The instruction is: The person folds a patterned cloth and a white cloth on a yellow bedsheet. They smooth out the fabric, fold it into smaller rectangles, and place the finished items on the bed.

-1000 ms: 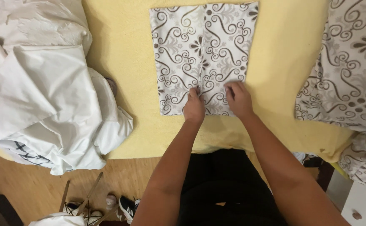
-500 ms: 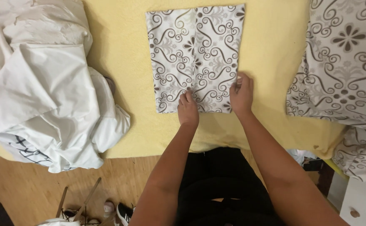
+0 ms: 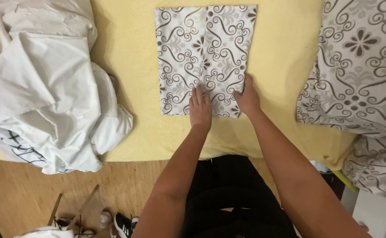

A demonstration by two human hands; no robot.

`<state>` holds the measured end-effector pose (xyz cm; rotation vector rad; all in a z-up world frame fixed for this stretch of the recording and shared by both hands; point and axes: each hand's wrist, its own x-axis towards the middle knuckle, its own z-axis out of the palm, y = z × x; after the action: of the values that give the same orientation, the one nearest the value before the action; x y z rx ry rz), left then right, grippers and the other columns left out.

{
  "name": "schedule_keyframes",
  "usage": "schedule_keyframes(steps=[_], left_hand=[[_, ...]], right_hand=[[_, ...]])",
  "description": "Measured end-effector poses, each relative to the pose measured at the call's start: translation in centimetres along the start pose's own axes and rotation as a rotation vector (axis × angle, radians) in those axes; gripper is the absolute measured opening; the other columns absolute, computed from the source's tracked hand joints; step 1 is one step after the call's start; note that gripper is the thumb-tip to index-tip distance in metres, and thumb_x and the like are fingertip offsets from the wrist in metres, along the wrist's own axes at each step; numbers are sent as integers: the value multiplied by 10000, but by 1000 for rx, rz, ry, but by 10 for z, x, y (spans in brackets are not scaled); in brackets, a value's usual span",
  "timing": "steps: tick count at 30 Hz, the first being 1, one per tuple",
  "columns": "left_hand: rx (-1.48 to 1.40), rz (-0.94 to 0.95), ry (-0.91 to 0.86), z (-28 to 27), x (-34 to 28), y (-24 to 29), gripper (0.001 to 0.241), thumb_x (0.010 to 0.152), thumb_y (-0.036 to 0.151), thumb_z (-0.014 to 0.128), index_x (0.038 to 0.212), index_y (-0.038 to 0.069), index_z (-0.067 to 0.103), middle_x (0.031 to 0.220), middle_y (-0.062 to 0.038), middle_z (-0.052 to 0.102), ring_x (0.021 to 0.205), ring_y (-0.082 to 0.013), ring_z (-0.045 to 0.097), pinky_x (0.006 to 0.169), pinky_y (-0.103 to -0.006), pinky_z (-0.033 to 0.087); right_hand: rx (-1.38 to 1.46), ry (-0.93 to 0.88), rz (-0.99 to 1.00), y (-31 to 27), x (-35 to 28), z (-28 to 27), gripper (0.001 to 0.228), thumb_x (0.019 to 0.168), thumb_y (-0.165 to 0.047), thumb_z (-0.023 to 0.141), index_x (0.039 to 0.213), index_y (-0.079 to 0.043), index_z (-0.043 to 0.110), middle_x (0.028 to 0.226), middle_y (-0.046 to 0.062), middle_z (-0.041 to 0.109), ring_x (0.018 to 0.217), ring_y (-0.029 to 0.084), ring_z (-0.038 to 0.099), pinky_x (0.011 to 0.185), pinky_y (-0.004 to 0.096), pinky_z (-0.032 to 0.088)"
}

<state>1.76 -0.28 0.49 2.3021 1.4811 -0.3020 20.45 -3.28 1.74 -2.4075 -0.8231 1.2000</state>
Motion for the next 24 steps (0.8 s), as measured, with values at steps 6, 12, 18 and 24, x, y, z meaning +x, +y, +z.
schedule_keyframes(steps=[6, 12, 18, 24], left_hand=[[-250, -25, -515, -95, -12, 56, 1188, 806, 287, 823, 1605, 37, -20, 1681, -229, -54, 1567, -424, -75, 1271, -534, 31], [-325, 92, -141, 15, -9, 40, 1150, 796, 300, 791, 1571, 12, -8, 1664, -232, 42, 1560, -446, 13, 1253, -574, 91], [-552, 94, -114, 4, -11, 30, 848, 927, 108, 605, 1625, 31, 129, 1668, -265, 217, 1565, -478, 154, 1249, -564, 188], [-615, 112, -161, -18, -19, 27, 838, 902, 77, 599, 1624, 93, 174, 1629, -284, 270, 1517, -515, 203, 1232, -545, 229]], right_hand=[[558, -146, -269, 25, 13, 21, 824, 883, -10, 713, 1549, -9, 228, 1451, 172, 554, 1322, 260, 585, 1067, 354, 490], [675, -236, -161, -4, 2, 16, 741, 926, -3, 662, 1568, -24, 293, 1380, 153, 604, 1236, 229, 611, 1016, 351, 513], [623, -132, -244, 0, 45, 23, 617, 939, -6, 696, 1478, -5, 395, 1350, 136, 623, 1197, 214, 626, 1004, 343, 529], [782, -33, -191, -36, 73, 12, 623, 988, -17, 626, 1535, -53, 330, 1455, 126, 550, 1294, 206, 561, 1064, 328, 493]])
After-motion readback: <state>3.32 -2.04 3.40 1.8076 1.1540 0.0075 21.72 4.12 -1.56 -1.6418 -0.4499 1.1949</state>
